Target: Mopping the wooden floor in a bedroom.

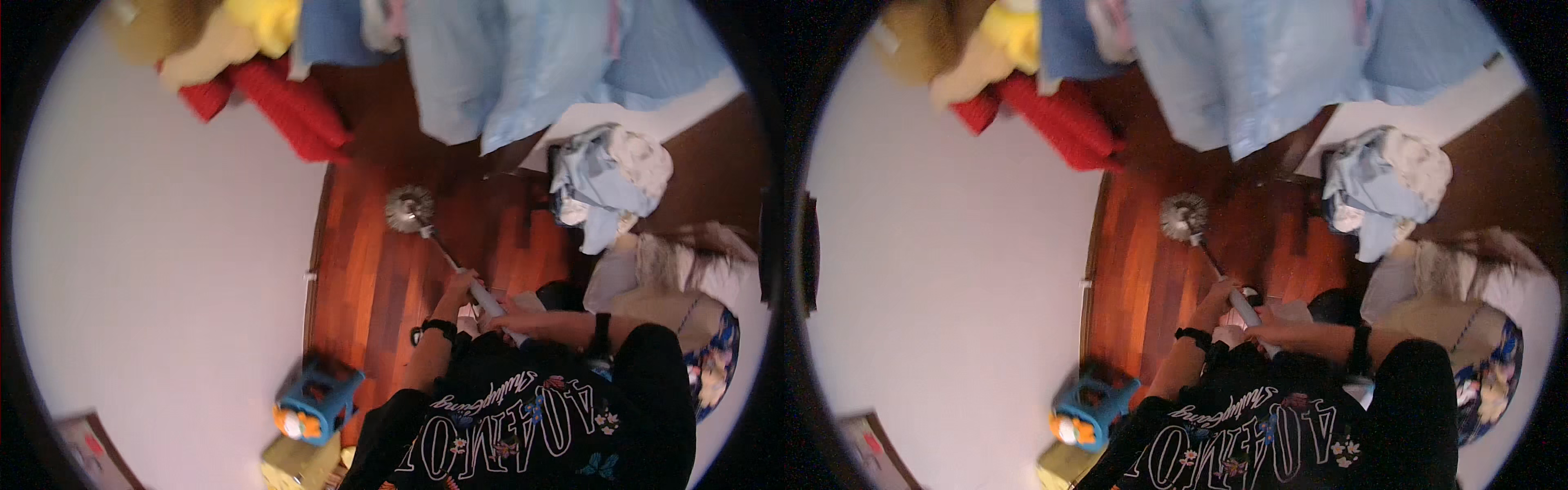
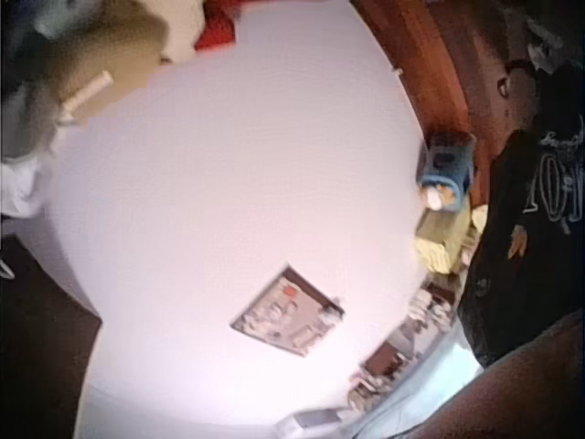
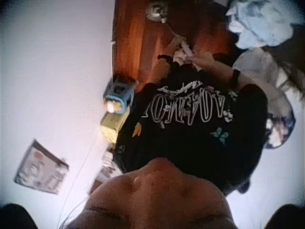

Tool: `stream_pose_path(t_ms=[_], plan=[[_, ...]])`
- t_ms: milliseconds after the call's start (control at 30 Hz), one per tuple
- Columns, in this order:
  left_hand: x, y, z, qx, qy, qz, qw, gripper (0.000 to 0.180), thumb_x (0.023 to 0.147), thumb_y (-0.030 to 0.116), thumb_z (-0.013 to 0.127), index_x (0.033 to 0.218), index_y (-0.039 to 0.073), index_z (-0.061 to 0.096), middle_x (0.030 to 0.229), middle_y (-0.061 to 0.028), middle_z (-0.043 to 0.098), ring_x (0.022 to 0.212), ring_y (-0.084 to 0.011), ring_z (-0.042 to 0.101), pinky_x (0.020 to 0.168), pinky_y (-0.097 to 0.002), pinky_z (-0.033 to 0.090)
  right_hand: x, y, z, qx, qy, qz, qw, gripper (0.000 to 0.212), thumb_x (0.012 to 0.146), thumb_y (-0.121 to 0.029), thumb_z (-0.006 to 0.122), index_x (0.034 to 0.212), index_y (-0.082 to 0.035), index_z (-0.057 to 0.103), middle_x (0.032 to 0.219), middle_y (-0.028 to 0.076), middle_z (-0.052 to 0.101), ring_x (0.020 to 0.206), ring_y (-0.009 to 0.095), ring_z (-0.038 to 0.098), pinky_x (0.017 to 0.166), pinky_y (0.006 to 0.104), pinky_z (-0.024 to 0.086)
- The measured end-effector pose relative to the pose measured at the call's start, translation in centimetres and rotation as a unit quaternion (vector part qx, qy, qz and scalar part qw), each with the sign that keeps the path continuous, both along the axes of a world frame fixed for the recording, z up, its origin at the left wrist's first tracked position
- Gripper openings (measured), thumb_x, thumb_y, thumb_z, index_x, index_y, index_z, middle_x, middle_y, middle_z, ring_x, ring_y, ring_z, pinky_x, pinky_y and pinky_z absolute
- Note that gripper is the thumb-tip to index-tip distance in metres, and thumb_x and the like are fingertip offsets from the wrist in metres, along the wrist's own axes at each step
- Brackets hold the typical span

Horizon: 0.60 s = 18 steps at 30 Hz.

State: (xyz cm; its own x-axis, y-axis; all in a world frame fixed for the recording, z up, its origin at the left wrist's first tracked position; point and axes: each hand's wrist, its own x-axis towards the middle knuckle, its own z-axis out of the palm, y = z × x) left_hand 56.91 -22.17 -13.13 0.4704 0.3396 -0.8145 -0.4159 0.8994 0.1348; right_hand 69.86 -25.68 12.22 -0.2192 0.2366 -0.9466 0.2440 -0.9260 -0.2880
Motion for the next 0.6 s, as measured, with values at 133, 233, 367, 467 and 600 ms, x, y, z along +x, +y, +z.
stream_pose_path(t_ms=[133, 233, 367, 467, 600], plan=[[2.6, 4.9, 1.6, 0.046, 0.025, 0.038, 0.998, 0.005, 0.073, 0.006, 0.048, 0.076, 0.001, 0.048, 0.068, -0.0135, 0.052, 0.060, -0.0246, 0.050, 0.053, -0.0373, 0.045, 4.2, 4.9, -3.0, 0.029, 0.068, 0.078, 0.994, 0.058, 0.072, -0.022, 0.057, 0.117, -0.008, 0.022, 0.073, 0.006, 0.045, 0.052, 0.011, 0.047, 0.042, 0.0250, 0.041], [-1.8, 7.8, 0.7, 0.019, 0.096, 0.051, 0.994, 0.007, 0.073, 0.005, 0.048, 0.078, 0.000, 0.049, 0.068, -0.0132, 0.052, 0.060, -0.0246, 0.050, 0.052, -0.0360, 0.045, -0.6, 8.5, -1.9, -0.012, 0.048, 0.119, 0.992, 0.057, 0.074, -0.023, 0.053, 0.118, -0.004, 0.021, 0.074, 0.006, 0.045, 0.054, 0.012, 0.048, 0.042, 0.0246, 0.040], [-11.7, 11.7, -1.2, 0.003, 0.121, -0.021, 0.992, 0.008, 0.072, 0.007, 0.049, 0.077, 0.000, 0.050, 0.066, -0.0115, 0.051, 0.059, -0.0225, 0.050, 0.052, -0.0337, 0.043, -10.1, 9.4, -7.8, 0.122, 0.020, 0.119, 0.985, 0.044, 0.078, -0.029, 0.049, 0.110, -0.002, 0.034, 0.079, 0.007, 0.050, 0.053, 0.014, 0.049, 0.045, 0.0248, 0.040], [-21.9, 14.7, -0.8, 0.011, 0.116, -0.067, 0.991, 0.009, 0.071, 0.009, 0.050, 0.075, 0.001, 0.052, 0.064, -0.0101, 0.050, 0.059, -0.0209, 0.049, 0.053, -0.0324, 0.043, -19.3, 11.2, -14.7, 0.191, 0.202, 0.145, 0.950, 0.052, 0.081, -0.031, 0.041, 0.117, 0.006, 0.030, 0.111, 0.021, 0.042, 0.090, 0.024, 0.048, 0.079, 0.0344, 0.036], [-32.6, 17.0, -0.4, -0.008, 0.072, -0.120, 0.990, 0.010, 0.071, 0.011, 0.052, 0.072, 0.002, 0.054, 0.062, -0.0082, 0.049, 0.057, -0.0188, 0.048, 0.054, -0.0308, 0.041, -32.3, 10.5, -11.7, 0.080, 0.127, 0.002, 0.989, 0.058, 0.079, -0.032, 0.044, 0.118, 0.008, 0.027, 0.109, 0.020, 0.043, 0.096, 0.023, 0.045, 0.080, 0.0350, 0.035]])
